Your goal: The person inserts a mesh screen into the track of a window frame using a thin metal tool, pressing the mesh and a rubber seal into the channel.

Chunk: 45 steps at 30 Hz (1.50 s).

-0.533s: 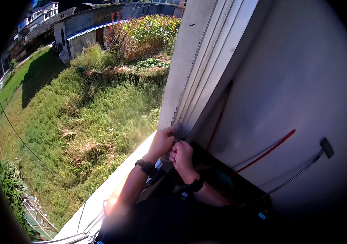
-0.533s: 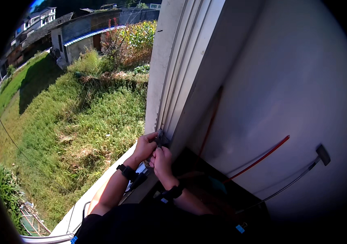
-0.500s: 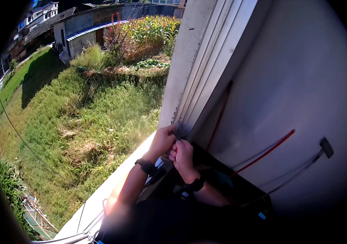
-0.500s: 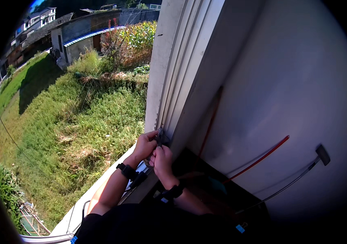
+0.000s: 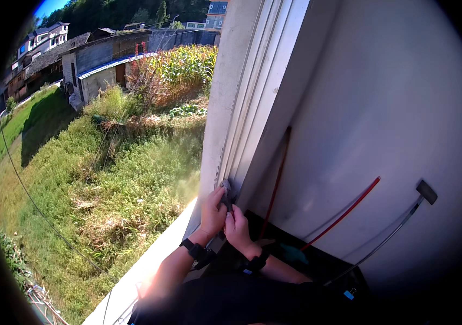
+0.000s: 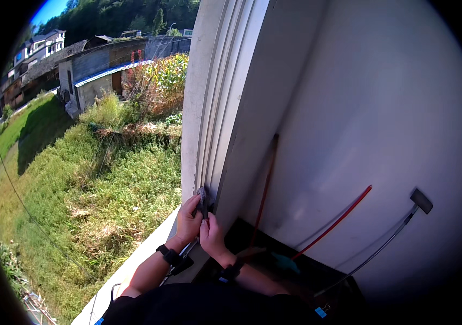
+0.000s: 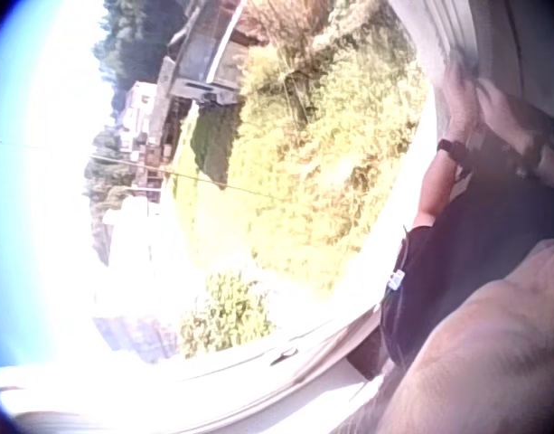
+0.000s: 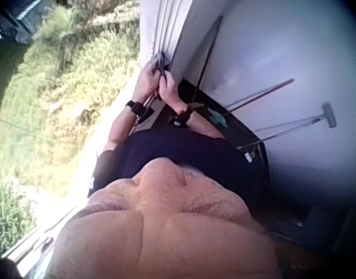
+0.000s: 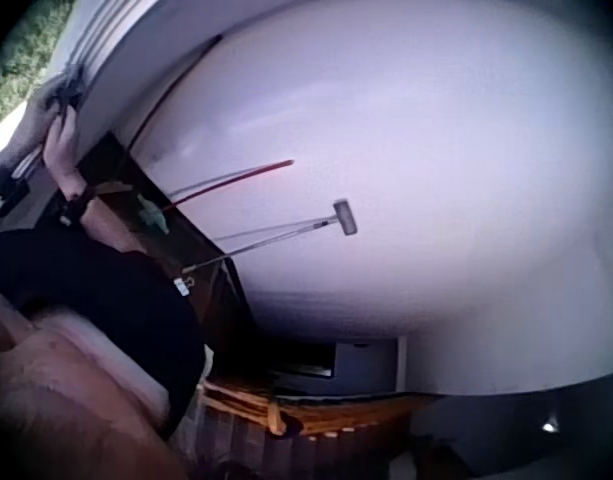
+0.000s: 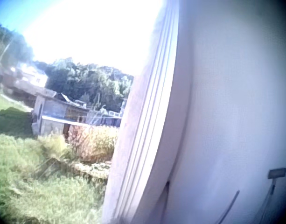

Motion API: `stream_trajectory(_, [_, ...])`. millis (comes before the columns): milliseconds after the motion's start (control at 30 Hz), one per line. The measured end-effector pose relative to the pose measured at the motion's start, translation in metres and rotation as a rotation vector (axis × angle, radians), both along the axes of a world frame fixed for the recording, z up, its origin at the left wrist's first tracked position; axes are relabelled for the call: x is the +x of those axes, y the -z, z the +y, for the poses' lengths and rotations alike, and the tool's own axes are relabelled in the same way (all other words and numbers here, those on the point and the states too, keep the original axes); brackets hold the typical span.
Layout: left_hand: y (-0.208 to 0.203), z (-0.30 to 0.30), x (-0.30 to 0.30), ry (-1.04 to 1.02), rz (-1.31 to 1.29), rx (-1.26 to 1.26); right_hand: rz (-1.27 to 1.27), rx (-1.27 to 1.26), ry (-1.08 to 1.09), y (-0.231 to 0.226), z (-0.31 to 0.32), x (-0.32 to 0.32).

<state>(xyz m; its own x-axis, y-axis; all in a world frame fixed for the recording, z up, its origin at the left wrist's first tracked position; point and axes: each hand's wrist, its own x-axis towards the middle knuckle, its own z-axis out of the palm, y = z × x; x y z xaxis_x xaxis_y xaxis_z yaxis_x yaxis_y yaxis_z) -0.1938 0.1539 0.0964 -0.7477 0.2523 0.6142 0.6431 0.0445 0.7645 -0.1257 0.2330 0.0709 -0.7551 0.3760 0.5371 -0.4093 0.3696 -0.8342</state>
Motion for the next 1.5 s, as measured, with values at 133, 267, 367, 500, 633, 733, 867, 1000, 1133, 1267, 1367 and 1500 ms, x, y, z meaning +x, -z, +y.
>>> stream_trajectory(133, [-0.025, 0.009, 0.003, -0.012, 0.014, 0.091, -0.018, 0.059, -0.006, -0.024, 0.013, 0.002])
stream_trajectory(267, [-0.023, 0.010, -0.004, -0.098, 0.017, 0.044, -0.236, -0.308, -0.212, -0.055, 0.009, 0.004])
stream_trajectory(367, [-0.020, 0.007, -0.011, -0.063, -0.005, 0.002, -0.242, -0.576, -0.261, -0.060, -0.005, 0.005])
stream_trajectory(500, [-0.039, 0.001, -0.021, 0.060, -0.018, -0.060, -0.123, -0.716, -0.240, -0.053, -0.021, -0.005])
stream_trajectory(633, [-0.065, -0.007, -0.033, 0.111, 0.092, -0.153, 0.042, -0.678, -0.188, -0.047, -0.032, -0.022])
stream_trajectory(733, [-0.097, -0.010, -0.032, 0.069, 0.257, -0.163, 0.138, -0.550, -0.199, -0.059, -0.033, -0.031])
stream_trajectory(867, [-0.133, 0.000, -0.043, -0.034, 0.536, -0.071, 0.278, -0.430, -0.157, -0.097, -0.025, -0.045])
stream_trajectory(1000, [-0.198, 0.004, -0.051, -0.061, 0.599, -0.048, 0.387, -0.467, -0.182, -0.155, -0.016, -0.065])
stream_trajectory(1133, [-0.269, 0.003, -0.062, -0.073, 0.616, 0.050, 0.473, -0.541, -0.346, -0.235, -0.016, -0.072])
stream_trajectory(1267, [-0.320, -0.004, -0.072, 0.032, 0.267, 0.265, 0.551, -0.489, -0.377, -0.304, -0.012, -0.079])
stream_trajectory(1367, [-0.321, -0.008, -0.104, 0.318, -0.139, 0.453, 0.564, -0.501, -0.384, -0.355, -0.021, -0.075])
stream_trajectory(1500, [-0.328, -0.010, -0.109, 0.707, -0.546, 0.721, 0.624, -0.447, -0.357, -0.411, -0.025, -0.085])
